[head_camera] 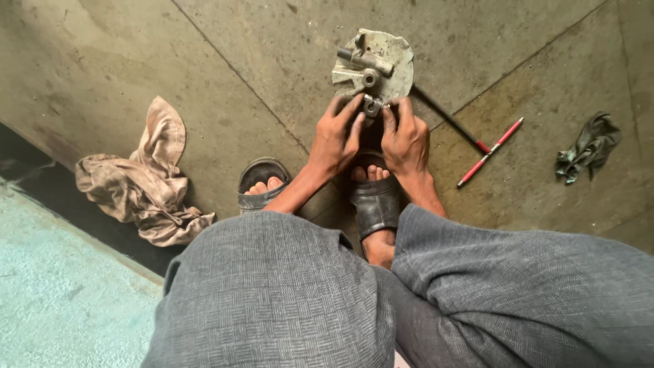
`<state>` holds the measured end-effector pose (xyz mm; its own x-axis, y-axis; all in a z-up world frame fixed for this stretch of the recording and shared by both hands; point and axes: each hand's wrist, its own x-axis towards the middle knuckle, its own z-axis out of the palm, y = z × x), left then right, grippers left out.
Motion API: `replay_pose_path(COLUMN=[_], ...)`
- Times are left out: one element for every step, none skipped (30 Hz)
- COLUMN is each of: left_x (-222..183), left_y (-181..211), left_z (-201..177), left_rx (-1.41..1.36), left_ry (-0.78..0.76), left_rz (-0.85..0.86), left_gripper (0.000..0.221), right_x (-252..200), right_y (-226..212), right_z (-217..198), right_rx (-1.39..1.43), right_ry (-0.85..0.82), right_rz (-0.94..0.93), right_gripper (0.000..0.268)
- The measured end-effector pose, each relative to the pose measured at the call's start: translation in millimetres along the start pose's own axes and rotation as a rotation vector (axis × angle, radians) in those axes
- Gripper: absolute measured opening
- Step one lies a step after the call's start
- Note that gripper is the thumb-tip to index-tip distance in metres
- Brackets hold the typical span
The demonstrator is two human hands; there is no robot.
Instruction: The person disassembles a circular metal mechanical part, removes a small component, and uses a T-handle wrench to tighten a bolt on the assembly. The person then reassembles the part and continues to adjust it with the wrench.
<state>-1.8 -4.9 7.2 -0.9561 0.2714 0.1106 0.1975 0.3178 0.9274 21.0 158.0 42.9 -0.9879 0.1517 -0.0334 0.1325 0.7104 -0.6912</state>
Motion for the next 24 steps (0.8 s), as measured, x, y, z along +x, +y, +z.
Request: replay_pose_path(left_x=[2.8, 3.9, 6.2, 13.3, 20.6, 28.8, 37.6, 45.4, 53.9, 60.4, 64.8, 66.9, 68.0, 68.8, 69.1, 67.5, 65.9, 66.4, 66.8, 65.3, 64.1, 63.8, 63.3, 62.7], left_y=[-0.3, -0.2, -1.7, -5.1, -7.2, -9.8, -12.6, -15.5, -19.2, -22.0, -24.7, -27.1, -29.6, -31.7, -33.1, -34.4, -35.6, -36.1, -36.5, -36.5, -36.2, -36.1, -35.5, -34.6], left_z=[-6.6, -12.0, -18.9, -25.5, -29.5, -33.4, -36.4, -39.5, -41.6, -39.7, -37.7, -36.5, -35.9, -34.5, -32.0, -31.9, -32.4, -31.1, -30.4, -30.6, -30.6, -31.4, -31.8, -31.2], left_rx=[0.098, 0.192, 0.262, 0.333, 0.404, 0.434, 0.463, 0.494, 0.486, 0.467, 0.449, 0.424, 0.4, 0.374, 0.373, 0.373, 0.373, 0.373, 0.372, 0.373, 0.368, 0.365, 0.362, 0.361], left_ry=[-0.06, -0.125, -0.142, -0.152, -0.161, -0.18, -0.198, -0.219, -0.239, -0.262, -0.285, -0.302, -0.319, -0.335, -0.339, -0.344, -0.35, -0.349, -0.347, -0.347, -0.353, -0.358, -0.364, -0.347], left_rz=[0.004, 0.007, 0.102, 0.201, 0.3, 0.349, 0.399, 0.447, 0.507, 0.568, 0.629, 0.656, 0.683, 0.713, 0.699, 0.682, 0.664, 0.672, 0.68, 0.685, 0.672, 0.662, 0.651, 0.646], left_gripper=[0.058, 0.065, 0.062, 0.06, 0.058, 0.053, 0.047, 0.043, 0.041, 0.039, 0.038, 0.037, 0.037, 0.037, 0.035, 0.034, 0.033, 0.034, 0.034, 0.034, 0.034, 0.034, 0.033, 0.033], right_x=[2.0, -0.6, -3.5, -3.4, -4.1, -3.3, -2.6, -2.1, -0.9, -2.2, -2.8, -3.6, -3.6, -2.9, -2.6, -3.4, -4.4, -3.4, -2.8, -3.7, -4.9, -4.7, -3.7, -2.3], right_y=[2.2, 4.2, 6.2, 8.5, 10.2, 11.1, 11.6, 11.6, 12.2, 14.1, 16.6, 18.3, 19.8, 21.3, 22.0, 21.3, 19.4, 17.9, 16.2, 13.7, 10.9, 8.2, 6.1, 5.5], right_z=[0.4, 0.0, -0.6, -1.9, -3.7, -3.6, -3.3, -2.2, -0.7, -1.7, -2.8, -3.1, -2.7, -2.6, -1.9, 0.2, 3.5, 5.9, 7.5, 10.2, 13.1, 16.7, 20.1, 21.9], right_rx=[0.002, 0.002, 0.002, 0.024, 0.047, 0.074, 0.055, 0.038, 0.021, 0.027, 0.033, 0.04, 0.0, -0.042, -0.083, -0.075, -0.068, -0.063, -0.055, -0.045, -0.034, -0.006, 0.023, 0.05], right_ry=[0.006, 0.012, 0.019, 0.012, 0.006, -0.002, 0.005, 0.011, 0.018, 0.014, 0.01, 0.003, -0.018, -0.038, -0.059, -0.026, 0.007, 0.041, 0.055, 0.066, 0.078, 0.102, 0.126, 0.151], right_rz=[-0.018, -0.03, -0.041, -0.049, -0.057, -0.07, -0.075, -0.079, -0.082, -0.103, -0.124, -0.144, -0.114, -0.084, -0.054, -0.064, -0.075, -0.091, -0.068, -0.043, -0.019, 0.029, 0.077, 0.126], right_gripper=[0.016, 0.016, 0.015, 0.015, 0.015, 0.016, 0.016, 0.016, 0.017, 0.017, 0.017, 0.017, 0.017, 0.018, 0.018, 0.017, 0.015, 0.014, 0.013, 0.013, 0.014, 0.016, 0.018, 0.02])
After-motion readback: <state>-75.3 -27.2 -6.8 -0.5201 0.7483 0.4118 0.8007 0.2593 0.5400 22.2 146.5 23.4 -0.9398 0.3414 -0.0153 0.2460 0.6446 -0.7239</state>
